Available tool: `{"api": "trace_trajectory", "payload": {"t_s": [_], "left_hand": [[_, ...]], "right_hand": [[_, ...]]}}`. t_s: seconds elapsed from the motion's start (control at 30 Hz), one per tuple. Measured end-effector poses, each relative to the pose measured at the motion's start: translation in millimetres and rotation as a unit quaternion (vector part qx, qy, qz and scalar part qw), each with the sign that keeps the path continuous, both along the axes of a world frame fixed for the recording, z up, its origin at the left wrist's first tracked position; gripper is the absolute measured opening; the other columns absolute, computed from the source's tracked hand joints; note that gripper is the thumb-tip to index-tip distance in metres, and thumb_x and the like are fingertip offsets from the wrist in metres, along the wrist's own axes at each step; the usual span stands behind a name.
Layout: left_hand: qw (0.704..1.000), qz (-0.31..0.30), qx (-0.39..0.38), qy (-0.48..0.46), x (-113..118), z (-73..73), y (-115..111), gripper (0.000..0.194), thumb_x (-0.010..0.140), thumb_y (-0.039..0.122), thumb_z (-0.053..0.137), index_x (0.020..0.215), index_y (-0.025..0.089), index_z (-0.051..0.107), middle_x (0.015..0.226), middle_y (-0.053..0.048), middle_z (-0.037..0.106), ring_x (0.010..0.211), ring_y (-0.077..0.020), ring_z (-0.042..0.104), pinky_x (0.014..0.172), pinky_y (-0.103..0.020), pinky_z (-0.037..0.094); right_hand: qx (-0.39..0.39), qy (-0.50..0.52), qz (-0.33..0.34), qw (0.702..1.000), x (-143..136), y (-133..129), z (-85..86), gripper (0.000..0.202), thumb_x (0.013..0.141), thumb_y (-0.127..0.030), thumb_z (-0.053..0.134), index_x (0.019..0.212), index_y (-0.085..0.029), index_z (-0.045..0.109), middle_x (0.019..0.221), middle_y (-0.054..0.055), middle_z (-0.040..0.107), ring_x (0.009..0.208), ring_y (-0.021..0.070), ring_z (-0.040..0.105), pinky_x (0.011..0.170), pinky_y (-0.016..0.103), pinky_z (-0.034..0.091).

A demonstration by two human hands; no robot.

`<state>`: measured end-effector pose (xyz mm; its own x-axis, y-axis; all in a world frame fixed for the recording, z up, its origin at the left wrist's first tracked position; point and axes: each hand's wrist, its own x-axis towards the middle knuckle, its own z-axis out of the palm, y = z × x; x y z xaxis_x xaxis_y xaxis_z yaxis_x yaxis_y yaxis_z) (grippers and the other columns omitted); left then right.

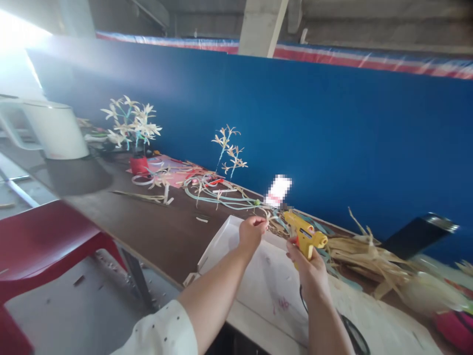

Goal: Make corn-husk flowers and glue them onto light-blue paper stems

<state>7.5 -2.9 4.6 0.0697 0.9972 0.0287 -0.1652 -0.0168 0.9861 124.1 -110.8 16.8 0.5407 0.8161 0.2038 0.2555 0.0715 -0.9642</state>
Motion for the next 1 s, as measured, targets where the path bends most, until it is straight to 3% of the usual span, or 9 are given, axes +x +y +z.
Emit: {"api": "trace_trajectory", "payload": {"t_s": [0.13, 0.23, 0.57, 1.0], "left_hand": [[1.0, 0.016, 0.007, -0.019, -3, 2.9, -1, 0.014, 0.068, 0.026, 0.065, 0.078, 0.016, 0.069, 0.065, -0.002, 0.067, 0.062, -0.012, 0.06, 0.059, -0.021, 0.048], [0.999, 0.026, 0.004, -0.027, -4, 3.4, -4, 0.012, 0.069, 0.024, 0.065, 0.077, 0.016, 0.068, 0.066, -0.003, 0.067, 0.065, -0.0128, 0.061, 0.059, -0.021, 0.049], [0.999, 0.041, 0.028, -0.003, -6, -5.5, -3, 0.015, 0.069, 0.026, 0.064, 0.079, 0.017, 0.069, 0.066, -0.002, 0.067, 0.064, -0.0136, 0.062, 0.06, -0.023, 0.049], [0.999, 0.029, 0.034, -0.018, -4, -6.2, -3, 0.013, 0.068, 0.025, 0.064, 0.078, 0.016, 0.067, 0.067, -0.003, 0.067, 0.065, -0.0143, 0.063, 0.059, -0.023, 0.049]], "right_hand": [[-0.091, -0.128, 0.008, 0.988, -7, -9, 4.5, 0.039, 0.068, -0.051, 0.065, 0.089, -0.017, 0.067, 0.067, 0.001, 0.062, 0.063, 0.0189, 0.055, 0.058, 0.027, 0.041], [-0.107, -0.17, 0.016, 0.979, -11, -12, 9.4, 0.041, 0.069, -0.051, 0.063, 0.09, -0.017, 0.068, 0.067, 0.002, 0.063, 0.063, 0.0207, 0.058, 0.059, 0.028, 0.041], [-0.121, -0.209, -0.003, 0.97, -11, -10, 8.8, 0.041, 0.069, -0.055, 0.058, 0.078, -0.017, 0.066, 0.055, 0.002, 0.059, 0.056, 0.0213, 0.056, 0.053, 0.028, 0.039], [-0.128, -0.206, -0.002, 0.97, -14, -11, 10.9, 0.039, 0.069, -0.055, 0.058, 0.075, -0.017, 0.063, 0.051, 0.0, 0.054, 0.053, 0.0185, 0.052, 0.051, 0.027, 0.037]]}}
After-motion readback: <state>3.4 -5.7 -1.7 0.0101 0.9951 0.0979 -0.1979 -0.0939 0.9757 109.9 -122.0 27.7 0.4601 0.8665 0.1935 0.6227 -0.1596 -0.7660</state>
